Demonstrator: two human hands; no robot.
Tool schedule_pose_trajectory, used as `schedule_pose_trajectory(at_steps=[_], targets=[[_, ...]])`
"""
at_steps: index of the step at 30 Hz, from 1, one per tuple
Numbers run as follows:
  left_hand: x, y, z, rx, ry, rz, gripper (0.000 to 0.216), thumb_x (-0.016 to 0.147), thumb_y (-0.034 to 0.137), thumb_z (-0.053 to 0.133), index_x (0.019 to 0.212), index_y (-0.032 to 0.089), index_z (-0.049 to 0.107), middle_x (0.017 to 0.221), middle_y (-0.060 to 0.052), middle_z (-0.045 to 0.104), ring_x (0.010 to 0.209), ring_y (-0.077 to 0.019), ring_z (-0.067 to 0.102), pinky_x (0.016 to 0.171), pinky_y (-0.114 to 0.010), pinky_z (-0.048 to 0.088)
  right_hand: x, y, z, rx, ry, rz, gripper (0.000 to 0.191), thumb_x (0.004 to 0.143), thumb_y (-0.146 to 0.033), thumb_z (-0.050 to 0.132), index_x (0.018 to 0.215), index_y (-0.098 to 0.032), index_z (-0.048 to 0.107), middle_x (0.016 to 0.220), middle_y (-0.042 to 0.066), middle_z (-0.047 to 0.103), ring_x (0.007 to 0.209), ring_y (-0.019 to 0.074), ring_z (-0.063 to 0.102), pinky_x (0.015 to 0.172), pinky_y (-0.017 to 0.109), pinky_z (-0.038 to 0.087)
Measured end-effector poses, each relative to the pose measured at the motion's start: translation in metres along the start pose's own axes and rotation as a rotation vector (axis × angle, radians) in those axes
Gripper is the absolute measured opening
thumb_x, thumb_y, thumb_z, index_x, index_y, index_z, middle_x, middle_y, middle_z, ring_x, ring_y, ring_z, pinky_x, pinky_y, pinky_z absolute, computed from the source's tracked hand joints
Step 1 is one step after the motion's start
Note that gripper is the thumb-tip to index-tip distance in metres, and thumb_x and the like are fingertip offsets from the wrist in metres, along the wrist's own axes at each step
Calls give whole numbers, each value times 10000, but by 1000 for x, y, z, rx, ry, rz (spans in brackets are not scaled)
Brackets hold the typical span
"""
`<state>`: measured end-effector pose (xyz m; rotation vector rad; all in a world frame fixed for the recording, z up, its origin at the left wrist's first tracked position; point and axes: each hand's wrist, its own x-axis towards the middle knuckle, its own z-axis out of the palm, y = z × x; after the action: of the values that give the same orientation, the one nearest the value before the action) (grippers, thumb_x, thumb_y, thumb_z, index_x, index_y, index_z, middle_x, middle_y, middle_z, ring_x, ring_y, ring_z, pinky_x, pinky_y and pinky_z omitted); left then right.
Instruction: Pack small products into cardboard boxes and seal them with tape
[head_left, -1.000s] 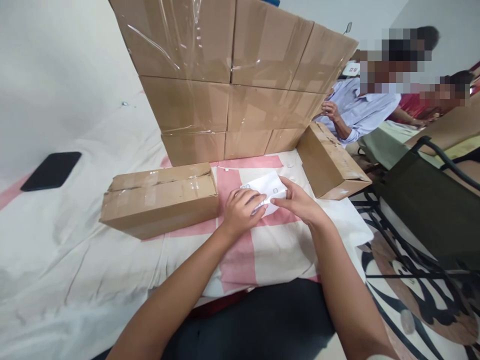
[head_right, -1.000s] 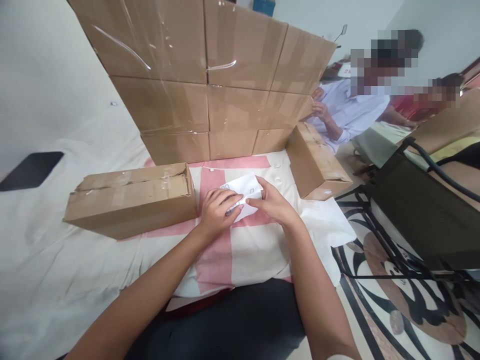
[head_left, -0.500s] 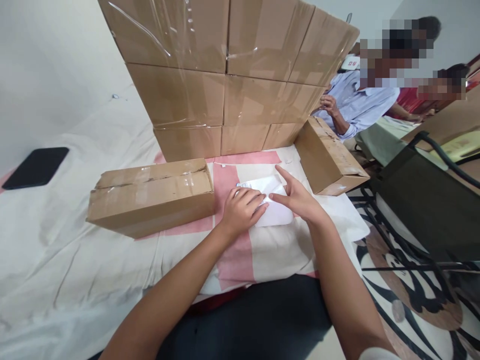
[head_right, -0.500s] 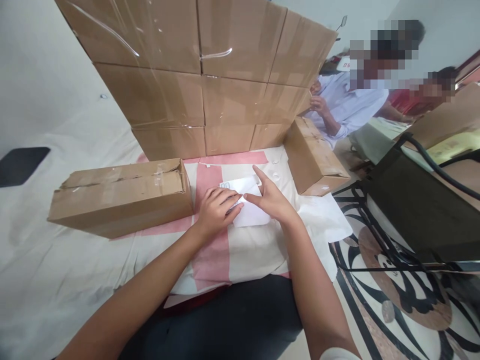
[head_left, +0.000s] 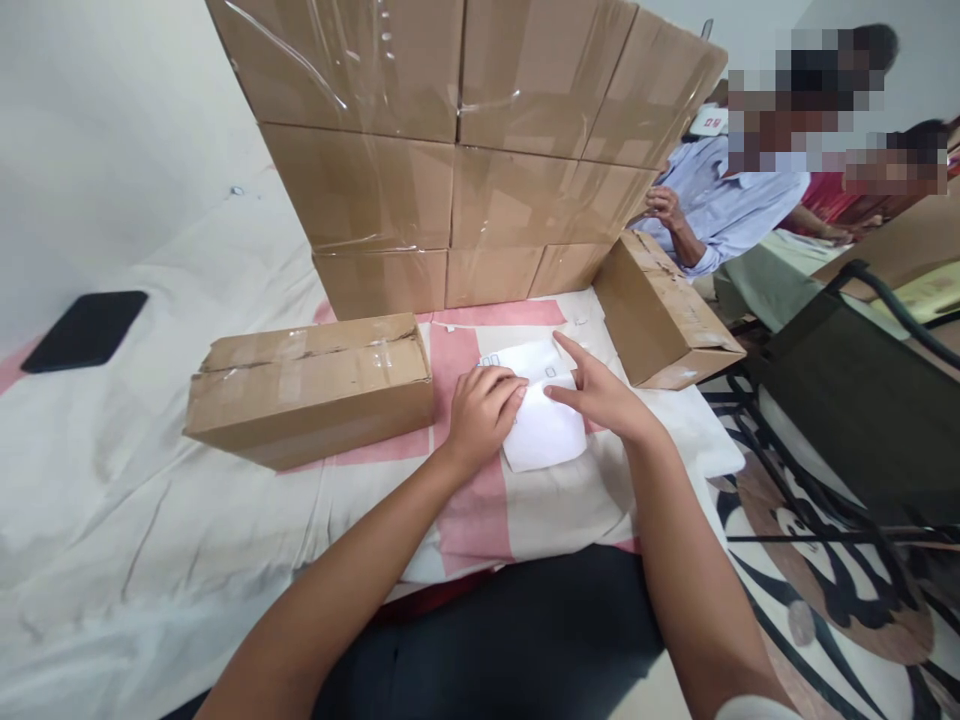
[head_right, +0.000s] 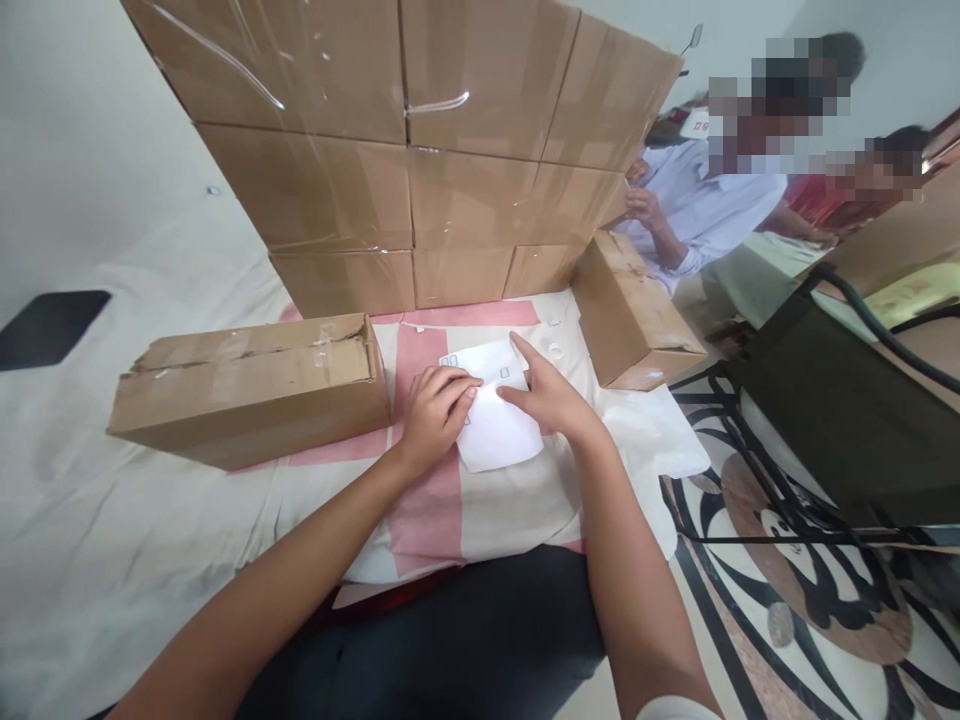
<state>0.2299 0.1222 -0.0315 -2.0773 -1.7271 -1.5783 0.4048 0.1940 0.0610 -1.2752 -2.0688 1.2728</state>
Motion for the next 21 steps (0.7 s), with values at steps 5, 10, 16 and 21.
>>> schedule_pose_trajectory(at_steps=[5, 10, 16, 21], targets=[[3, -7, -2, -125, 58, -80, 307, 1034, 341, 414, 929, 206, 669, 956, -55, 679, 949, -206, 588, 881, -365, 428, 15, 30, -20, -143, 138, 54, 924, 727, -252, 740, 1564, -215, 352, 1176, 109, 689, 924, 256, 667, 825, 404, 562], [5, -12, 1, -460, -21, -321, 355, 1000, 452, 450, 760, 207, 543, 745, -3, 584, 742, -156, 561, 712, -289, 440, 32, 64, -35, -336, 342, 88, 846, 681, -197, 742, 1482, -172, 472, 1306, 180, 636, 1160, 359, 606, 1031, 489, 472], [8, -10, 0, -613, 7, -444, 418, 956, 536, 492, 701, 205, 514, 663, 19, 526, 657, -133, 502, 635, -261, 407, 23, 34, -6, -524, 548, -170, 555, 823, -324, 668, 1355, -180, 605, 1369, 185, 580, 1271, 397, 504, 1045, 575, 408], [8, -12, 0, -596, -28, -372, 396, 939, 529, 530, 709, 207, 541, 685, 16, 539, 676, -140, 501, 644, -271, 402, 13, 4, 30, -186, 82, -437, 199, 886, -329, 601, 988, -234, 743, 1023, 53, 742, 937, 214, 676, 809, 331, 519]])
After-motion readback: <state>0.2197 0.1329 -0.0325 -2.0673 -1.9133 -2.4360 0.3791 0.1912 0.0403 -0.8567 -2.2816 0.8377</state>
